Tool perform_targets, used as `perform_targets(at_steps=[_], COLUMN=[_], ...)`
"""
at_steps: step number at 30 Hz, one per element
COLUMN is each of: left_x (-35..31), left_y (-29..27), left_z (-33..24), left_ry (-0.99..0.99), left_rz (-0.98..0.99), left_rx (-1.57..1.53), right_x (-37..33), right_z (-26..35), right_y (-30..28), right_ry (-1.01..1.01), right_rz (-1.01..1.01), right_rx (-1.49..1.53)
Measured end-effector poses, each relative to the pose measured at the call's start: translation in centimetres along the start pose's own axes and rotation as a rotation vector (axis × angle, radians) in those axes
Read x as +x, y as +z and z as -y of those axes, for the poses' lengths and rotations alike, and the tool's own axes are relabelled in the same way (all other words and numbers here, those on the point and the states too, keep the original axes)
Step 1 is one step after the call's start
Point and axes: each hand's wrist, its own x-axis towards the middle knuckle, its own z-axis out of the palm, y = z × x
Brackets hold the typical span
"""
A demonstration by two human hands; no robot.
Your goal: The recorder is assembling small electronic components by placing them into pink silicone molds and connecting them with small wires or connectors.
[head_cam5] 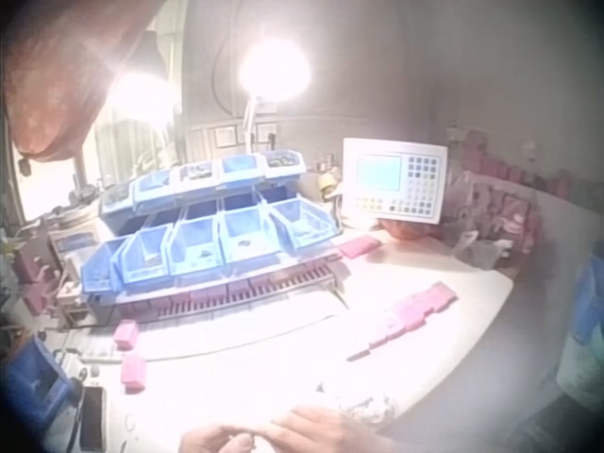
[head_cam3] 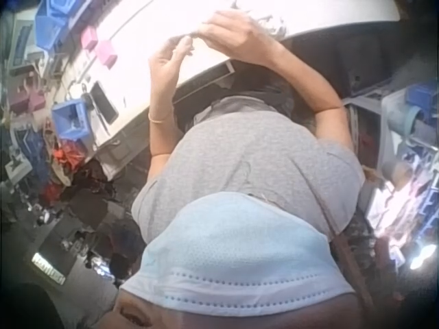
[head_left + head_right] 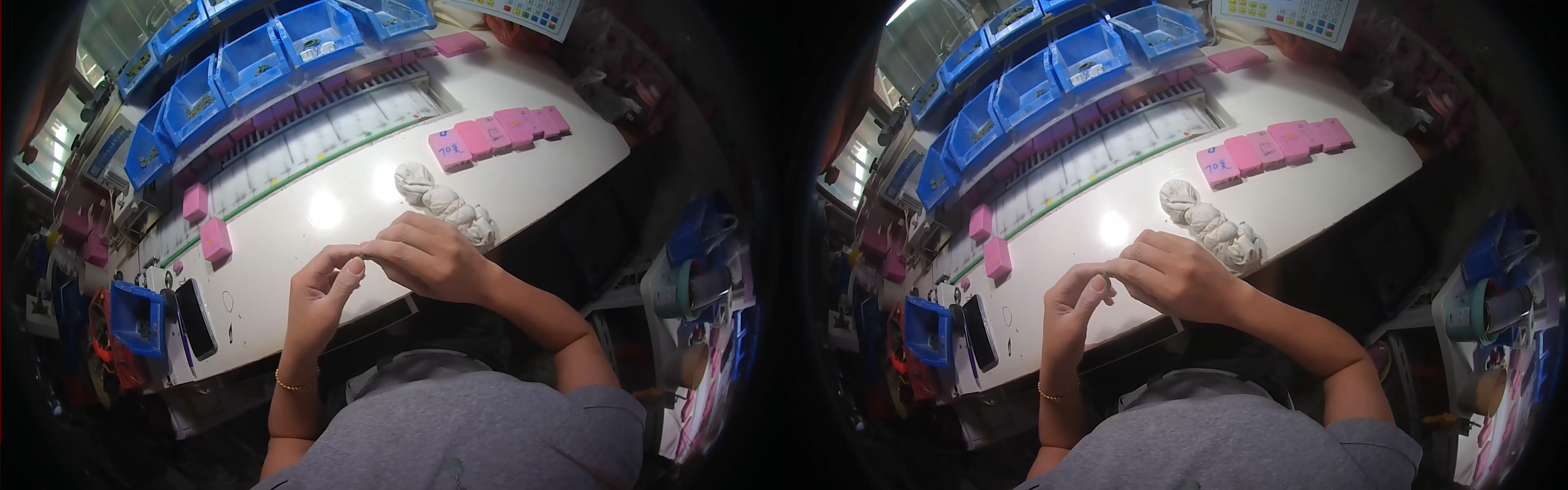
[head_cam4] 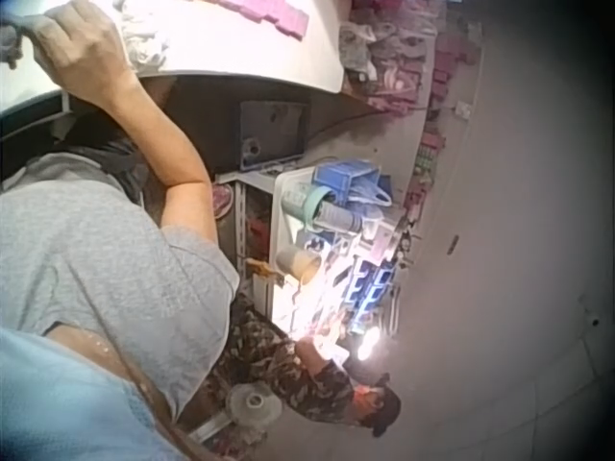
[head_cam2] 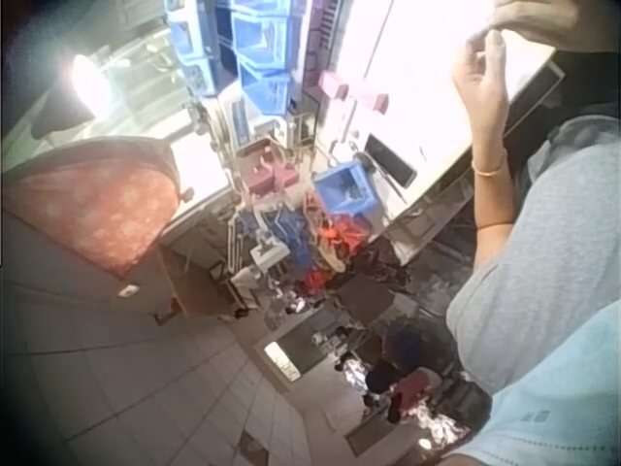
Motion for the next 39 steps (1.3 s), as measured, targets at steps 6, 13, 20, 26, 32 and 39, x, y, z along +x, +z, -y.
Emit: perform_targets(at_steps=[6,13,20,26,32,39], left_x=[-0.1,-0.6,-0.7,-0.9,-1.0,-1.2], left_y=[0.2,0.5,0.7,2.0,3.1,3.7], left_z=[-0.1,0.3,0.8,1.1,1.0,0.6], left_ry=[-0.176,-0.294,-0.280,-0.125,0.011,0.007], left_rz=[0.077,0.075,-0.026,-0.107,-0.133,-0.140], left_rx=[-0.438,-0.629,-0.670,-0.656,-0.473,-0.475], right_x=[0.0,-0.9,-0.6,-0.1,-0.5,-0.3], right_z=[0.2,0.2,0.5,1.5,1.4,0.7], right_y=[-0.3,-0.3,0.0,0.1,0.2,0.1], right_ry=[0.002,-0.129,-0.110,0.100,0.007,-0.202], right_rz=[-0.038,-0.089,-0.113,-0.141,-0.170,-0.171], right_rx=[0.036,-0.174,-0.116,0.032,-0.097,-0.291])
